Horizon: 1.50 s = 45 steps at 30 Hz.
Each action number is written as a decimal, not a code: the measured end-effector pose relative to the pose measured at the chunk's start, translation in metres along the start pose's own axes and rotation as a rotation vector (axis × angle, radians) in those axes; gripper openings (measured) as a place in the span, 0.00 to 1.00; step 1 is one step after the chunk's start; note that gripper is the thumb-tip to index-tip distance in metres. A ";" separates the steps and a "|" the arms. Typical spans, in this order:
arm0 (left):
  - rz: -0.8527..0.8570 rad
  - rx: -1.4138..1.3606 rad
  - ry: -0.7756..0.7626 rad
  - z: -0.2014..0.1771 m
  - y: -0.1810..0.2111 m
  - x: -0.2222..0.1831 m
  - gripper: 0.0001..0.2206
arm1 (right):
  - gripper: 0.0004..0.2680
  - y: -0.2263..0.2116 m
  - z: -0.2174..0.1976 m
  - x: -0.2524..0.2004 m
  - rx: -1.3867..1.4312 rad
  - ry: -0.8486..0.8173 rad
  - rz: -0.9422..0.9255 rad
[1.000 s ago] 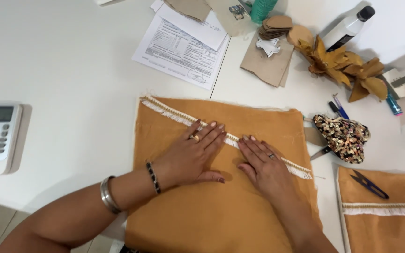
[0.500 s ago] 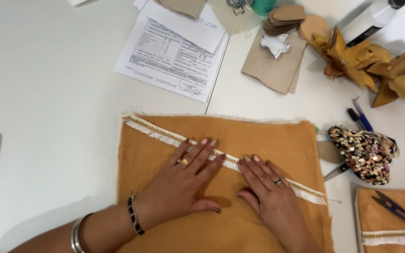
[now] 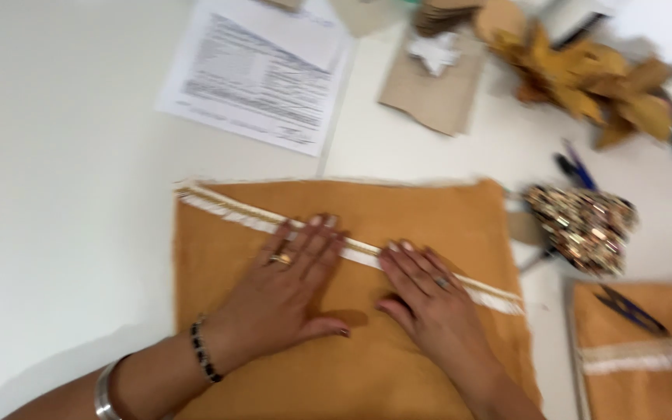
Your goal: Aligning and smoothing decorative fringe trim onto fabric squares on a work table
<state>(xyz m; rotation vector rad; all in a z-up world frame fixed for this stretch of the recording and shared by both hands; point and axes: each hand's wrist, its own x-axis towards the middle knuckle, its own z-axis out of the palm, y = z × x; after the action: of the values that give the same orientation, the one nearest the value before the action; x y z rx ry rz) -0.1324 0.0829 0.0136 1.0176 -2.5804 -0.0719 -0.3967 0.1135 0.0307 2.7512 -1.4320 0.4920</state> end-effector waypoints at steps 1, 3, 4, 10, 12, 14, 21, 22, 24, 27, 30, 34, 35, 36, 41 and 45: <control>0.036 -0.021 0.009 0.001 -0.001 -0.002 0.48 | 0.21 0.001 0.003 0.001 -0.027 -0.001 0.033; 0.012 0.013 0.007 0.001 0.000 -0.001 0.47 | 0.22 0.004 0.004 -0.003 -0.037 0.034 -0.041; 0.036 -0.001 0.017 0.003 0.002 0.001 0.47 | 0.22 0.005 0.002 -0.007 -0.058 0.033 -0.021; 0.020 0.075 0.087 0.006 0.003 -0.005 0.45 | 0.27 -0.004 -0.022 -0.037 -0.179 -0.111 0.008; 0.019 0.091 0.093 0.009 0.001 -0.007 0.43 | 0.25 0.000 -0.029 -0.053 -0.193 -0.119 0.101; 0.005 0.092 0.106 0.010 0.002 -0.009 0.42 | 0.25 0.009 -0.033 -0.073 -0.223 -0.124 0.138; -0.056 0.030 -0.184 0.010 0.000 -0.008 0.46 | 0.27 0.039 -0.038 -0.130 -0.387 -0.198 0.370; -0.062 0.032 -0.182 0.011 0.000 -0.008 0.46 | 0.27 0.040 -0.036 -0.132 -0.387 -0.196 0.364; -0.067 0.020 -0.226 0.013 -0.002 -0.009 0.47 | 0.27 0.042 -0.032 -0.138 -0.386 -0.204 0.383; -0.104 0.036 -0.285 0.006 -0.004 -0.009 0.48 | 0.27 0.042 -0.030 -0.139 -0.343 -0.198 0.402; -0.090 0.167 0.006 0.006 -0.016 -0.024 0.48 | 0.24 0.040 -0.031 -0.137 -0.268 -0.065 0.297; -0.170 0.221 0.083 -0.004 -0.043 -0.043 0.49 | 0.24 0.044 -0.027 -0.142 -0.272 -0.062 0.270; -0.195 0.215 0.073 -0.006 -0.050 -0.048 0.49 | 0.23 0.044 -0.026 -0.142 -0.263 -0.045 0.271; -0.217 0.209 0.065 -0.009 -0.057 -0.053 0.49 | 0.23 0.045 -0.026 -0.142 -0.255 -0.027 0.272; -0.318 0.294 0.042 -0.006 -0.085 -0.068 0.51 | 0.24 0.050 -0.022 -0.145 -0.256 -0.030 0.272; -0.365 0.316 0.042 -0.007 -0.088 -0.072 0.51 | 0.23 0.050 -0.021 -0.147 -0.251 0.005 0.273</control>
<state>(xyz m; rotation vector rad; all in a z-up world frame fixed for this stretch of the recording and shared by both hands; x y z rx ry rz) -0.0241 0.0663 -0.0179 1.5771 -2.3836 0.2687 -0.5212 0.2046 0.0028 2.3753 -1.7444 0.2951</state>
